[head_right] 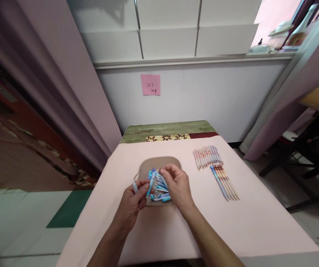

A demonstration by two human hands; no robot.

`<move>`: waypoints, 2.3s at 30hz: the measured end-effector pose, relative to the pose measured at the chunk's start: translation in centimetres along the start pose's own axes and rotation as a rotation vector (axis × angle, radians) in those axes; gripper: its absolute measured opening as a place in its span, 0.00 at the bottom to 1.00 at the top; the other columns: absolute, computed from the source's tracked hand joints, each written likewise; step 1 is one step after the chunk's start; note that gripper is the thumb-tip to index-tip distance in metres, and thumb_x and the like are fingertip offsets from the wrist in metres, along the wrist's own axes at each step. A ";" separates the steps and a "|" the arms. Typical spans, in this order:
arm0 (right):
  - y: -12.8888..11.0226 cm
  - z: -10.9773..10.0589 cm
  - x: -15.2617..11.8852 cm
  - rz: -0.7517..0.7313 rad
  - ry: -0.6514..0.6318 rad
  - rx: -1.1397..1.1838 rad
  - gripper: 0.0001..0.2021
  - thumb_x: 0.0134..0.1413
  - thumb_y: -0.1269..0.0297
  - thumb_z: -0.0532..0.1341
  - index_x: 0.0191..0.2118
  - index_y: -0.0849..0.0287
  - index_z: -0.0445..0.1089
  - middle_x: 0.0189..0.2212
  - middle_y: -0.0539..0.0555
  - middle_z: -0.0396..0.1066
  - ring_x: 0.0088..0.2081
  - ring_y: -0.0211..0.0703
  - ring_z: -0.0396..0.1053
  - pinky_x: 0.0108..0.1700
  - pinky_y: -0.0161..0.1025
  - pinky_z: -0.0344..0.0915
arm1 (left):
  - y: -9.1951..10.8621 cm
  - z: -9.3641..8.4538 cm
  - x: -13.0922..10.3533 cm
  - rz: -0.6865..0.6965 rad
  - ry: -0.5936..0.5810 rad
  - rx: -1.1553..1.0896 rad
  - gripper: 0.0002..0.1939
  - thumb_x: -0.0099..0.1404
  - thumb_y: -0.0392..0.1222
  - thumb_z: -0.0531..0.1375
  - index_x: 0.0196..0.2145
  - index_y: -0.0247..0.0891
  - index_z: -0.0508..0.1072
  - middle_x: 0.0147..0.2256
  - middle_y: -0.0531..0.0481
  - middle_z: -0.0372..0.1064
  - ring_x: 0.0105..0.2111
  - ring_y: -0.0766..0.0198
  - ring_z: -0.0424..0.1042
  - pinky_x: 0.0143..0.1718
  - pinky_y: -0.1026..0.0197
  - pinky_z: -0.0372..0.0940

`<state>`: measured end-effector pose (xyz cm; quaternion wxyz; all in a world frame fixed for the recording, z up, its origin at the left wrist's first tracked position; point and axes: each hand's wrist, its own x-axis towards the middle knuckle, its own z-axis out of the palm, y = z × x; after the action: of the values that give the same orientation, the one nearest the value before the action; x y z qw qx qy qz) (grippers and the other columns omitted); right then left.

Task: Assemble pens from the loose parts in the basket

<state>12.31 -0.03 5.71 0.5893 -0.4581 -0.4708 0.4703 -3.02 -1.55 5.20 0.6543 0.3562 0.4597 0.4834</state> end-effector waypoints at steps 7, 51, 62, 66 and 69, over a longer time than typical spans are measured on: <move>-0.9 -0.5 -0.1 -0.159 -0.009 -0.418 0.08 0.58 0.60 0.58 0.34 0.56 0.73 0.29 0.50 0.74 0.31 0.39 0.70 0.34 0.33 0.64 | -0.1 0.2 0.0 0.013 -0.004 0.066 0.19 0.51 0.47 0.69 0.36 0.32 0.72 0.23 0.51 0.72 0.13 0.81 0.47 0.15 0.72 0.41; -1.7 -1.2 -2.8 -0.343 0.064 -0.355 0.10 0.59 0.64 0.57 0.45 0.56 0.71 0.35 0.56 0.76 0.37 0.44 0.75 0.37 0.38 0.72 | 0.2 -0.4 -0.9 0.681 -0.015 0.478 0.08 0.61 0.36 0.61 0.38 0.42 0.77 0.41 0.47 0.76 0.43 0.57 0.72 0.36 0.62 0.65; -2.1 -1.0 -3.6 -0.952 -0.035 -0.739 0.27 0.52 0.74 0.60 0.57 0.47 0.65 0.50 0.56 0.72 0.48 0.47 0.71 0.46 0.44 0.71 | 0.3 -0.4 -1.2 0.569 0.020 0.441 0.08 0.60 0.40 0.62 0.39 0.42 0.78 0.39 0.48 0.76 0.33 0.61 0.72 0.35 0.63 0.65; -2.3 -0.9 -3.6 -0.911 -0.045 -0.704 0.25 0.53 0.73 0.59 0.56 0.48 0.65 0.47 0.56 0.74 0.46 0.48 0.73 0.46 0.45 0.71 | 0.4 -0.4 -1.1 0.594 0.026 0.421 0.08 0.60 0.39 0.63 0.38 0.43 0.78 0.40 0.48 0.76 0.34 0.61 0.72 0.35 0.63 0.65; -2.2 -0.7 -3.7 -0.830 -0.006 -0.612 0.25 0.52 0.73 0.60 0.57 0.51 0.64 0.45 0.57 0.74 0.47 0.49 0.72 0.47 0.46 0.71 | 0.3 -0.5 -1.0 0.627 0.003 0.406 0.07 0.60 0.38 0.62 0.38 0.43 0.78 0.41 0.47 0.76 0.40 0.57 0.73 0.37 0.62 0.65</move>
<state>12.83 -4.06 7.34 0.5640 -0.3828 -0.7307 0.0391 -3.70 -2.42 5.58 0.3898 0.6016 0.4156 0.5598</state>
